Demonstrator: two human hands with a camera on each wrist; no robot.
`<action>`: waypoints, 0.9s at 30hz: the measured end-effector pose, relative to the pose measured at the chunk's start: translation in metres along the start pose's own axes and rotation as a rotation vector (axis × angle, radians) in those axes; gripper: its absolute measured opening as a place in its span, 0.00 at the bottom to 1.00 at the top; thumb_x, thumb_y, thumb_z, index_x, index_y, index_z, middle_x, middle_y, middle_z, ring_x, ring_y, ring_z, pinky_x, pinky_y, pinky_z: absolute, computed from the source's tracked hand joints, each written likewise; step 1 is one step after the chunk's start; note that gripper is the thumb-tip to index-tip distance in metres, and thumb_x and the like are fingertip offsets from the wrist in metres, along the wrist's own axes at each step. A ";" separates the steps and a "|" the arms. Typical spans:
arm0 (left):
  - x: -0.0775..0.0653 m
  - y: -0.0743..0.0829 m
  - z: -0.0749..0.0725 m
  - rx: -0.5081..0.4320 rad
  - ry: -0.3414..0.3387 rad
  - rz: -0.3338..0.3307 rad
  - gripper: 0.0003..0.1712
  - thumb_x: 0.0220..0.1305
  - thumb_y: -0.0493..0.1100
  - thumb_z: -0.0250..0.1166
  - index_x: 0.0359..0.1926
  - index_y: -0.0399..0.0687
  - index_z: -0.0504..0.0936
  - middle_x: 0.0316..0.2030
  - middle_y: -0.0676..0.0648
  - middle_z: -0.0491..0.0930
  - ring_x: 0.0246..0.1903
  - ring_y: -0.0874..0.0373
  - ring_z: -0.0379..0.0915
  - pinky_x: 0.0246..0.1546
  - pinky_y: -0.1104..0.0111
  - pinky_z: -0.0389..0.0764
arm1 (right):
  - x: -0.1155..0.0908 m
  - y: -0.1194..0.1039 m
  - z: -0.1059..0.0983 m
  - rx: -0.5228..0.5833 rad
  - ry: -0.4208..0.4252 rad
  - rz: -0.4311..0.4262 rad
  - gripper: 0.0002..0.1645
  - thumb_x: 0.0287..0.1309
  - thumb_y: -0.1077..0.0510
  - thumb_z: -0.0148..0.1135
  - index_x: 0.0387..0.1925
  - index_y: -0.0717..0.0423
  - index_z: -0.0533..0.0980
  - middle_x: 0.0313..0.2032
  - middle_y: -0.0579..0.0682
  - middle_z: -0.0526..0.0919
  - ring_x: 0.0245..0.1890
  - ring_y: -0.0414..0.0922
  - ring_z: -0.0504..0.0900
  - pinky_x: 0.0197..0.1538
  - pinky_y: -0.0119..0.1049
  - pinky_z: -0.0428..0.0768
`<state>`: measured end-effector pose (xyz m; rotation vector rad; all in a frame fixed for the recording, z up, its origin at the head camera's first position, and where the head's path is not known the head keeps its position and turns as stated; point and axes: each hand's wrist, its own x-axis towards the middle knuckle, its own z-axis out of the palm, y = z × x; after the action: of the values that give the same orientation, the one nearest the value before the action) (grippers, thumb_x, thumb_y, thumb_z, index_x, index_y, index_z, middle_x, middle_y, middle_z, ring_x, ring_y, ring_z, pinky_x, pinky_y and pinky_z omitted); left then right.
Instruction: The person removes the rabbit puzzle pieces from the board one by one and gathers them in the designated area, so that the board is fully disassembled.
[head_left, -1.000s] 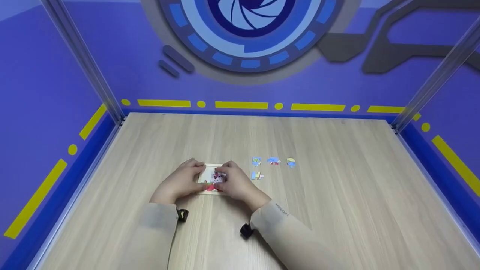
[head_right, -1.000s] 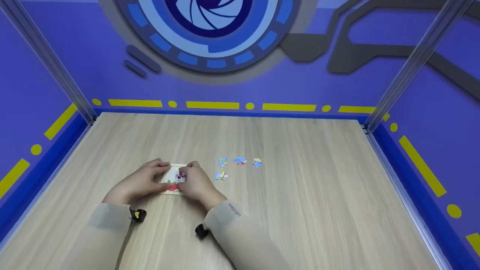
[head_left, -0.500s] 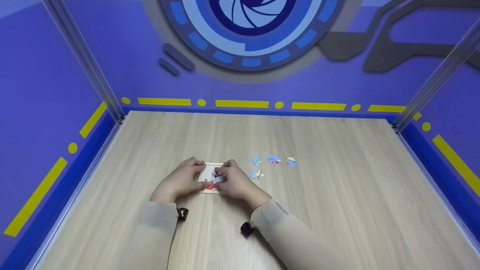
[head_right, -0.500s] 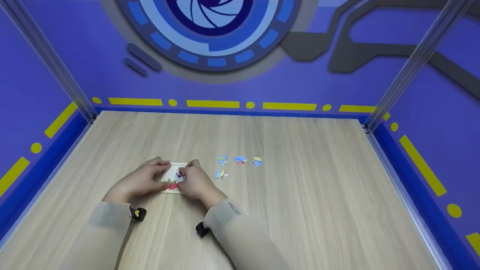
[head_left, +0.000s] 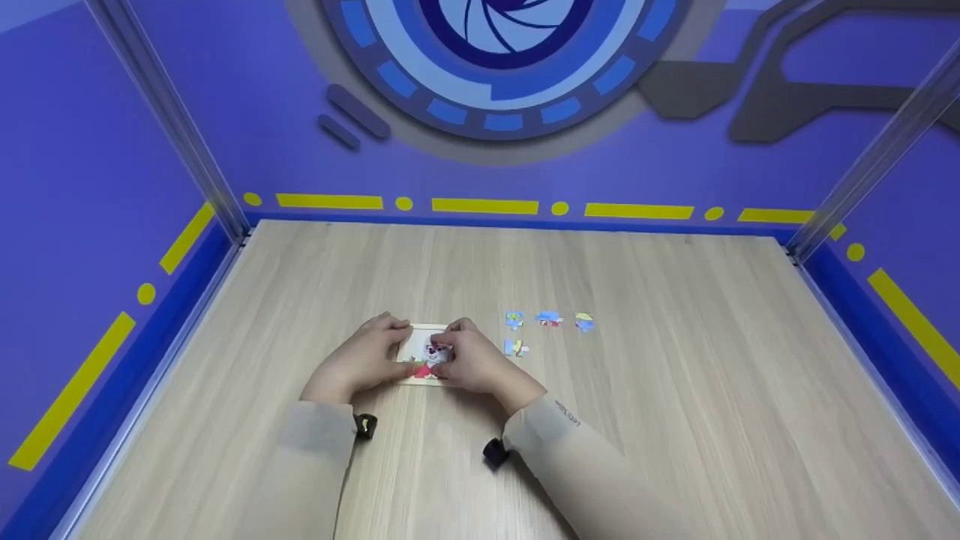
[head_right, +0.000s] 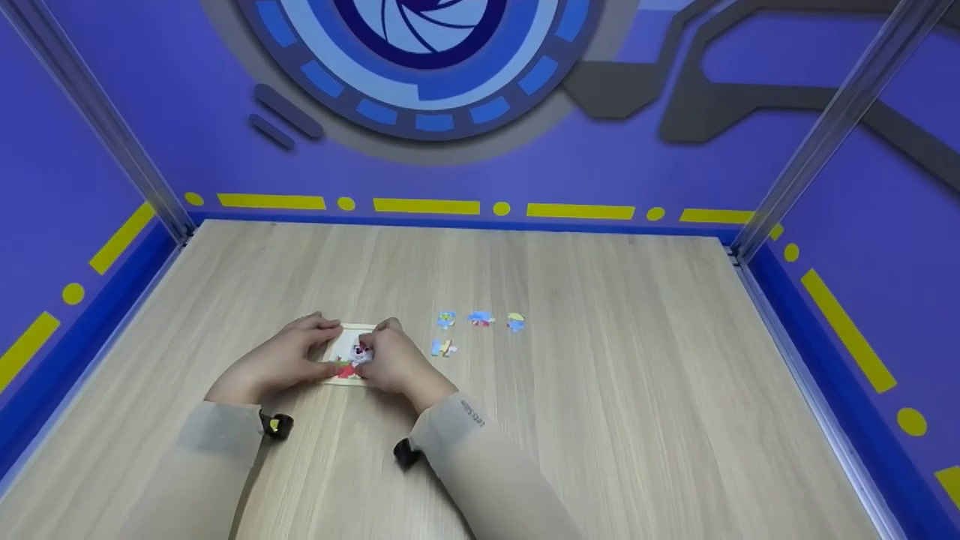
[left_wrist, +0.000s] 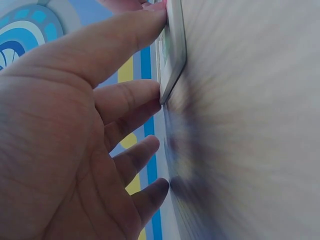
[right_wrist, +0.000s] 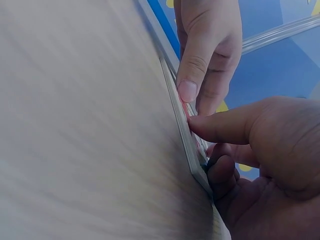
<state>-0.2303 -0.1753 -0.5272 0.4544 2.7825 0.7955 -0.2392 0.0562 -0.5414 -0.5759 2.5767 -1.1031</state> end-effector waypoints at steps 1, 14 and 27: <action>0.000 0.000 0.000 0.000 -0.002 -0.002 0.47 0.72 0.54 0.79 0.81 0.34 0.74 0.83 0.37 0.72 0.89 0.31 0.52 0.91 0.38 0.57 | 0.000 0.000 0.000 0.000 -0.002 0.002 0.35 0.69 0.60 0.77 0.75 0.62 0.81 0.68 0.64 0.75 0.53 0.47 0.77 0.62 0.45 0.83; -0.001 -0.001 0.000 -0.009 0.002 0.014 0.46 0.71 0.53 0.79 0.80 0.33 0.75 0.82 0.36 0.73 0.88 0.31 0.55 0.90 0.39 0.59 | 0.000 -0.001 0.002 0.017 -0.004 0.022 0.31 0.69 0.61 0.77 0.71 0.61 0.81 0.69 0.62 0.75 0.61 0.52 0.80 0.74 0.52 0.82; 0.000 0.000 -0.001 -0.005 -0.006 -0.001 0.47 0.71 0.53 0.80 0.80 0.32 0.74 0.82 0.36 0.72 0.89 0.30 0.51 0.91 0.38 0.56 | 0.000 0.002 0.002 0.012 0.013 0.001 0.30 0.70 0.61 0.77 0.69 0.57 0.76 0.56 0.54 0.80 0.48 0.44 0.77 0.57 0.43 0.81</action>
<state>-0.2308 -0.1753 -0.5262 0.4543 2.7744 0.7996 -0.2386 0.0558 -0.5441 -0.5671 2.5793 -1.1248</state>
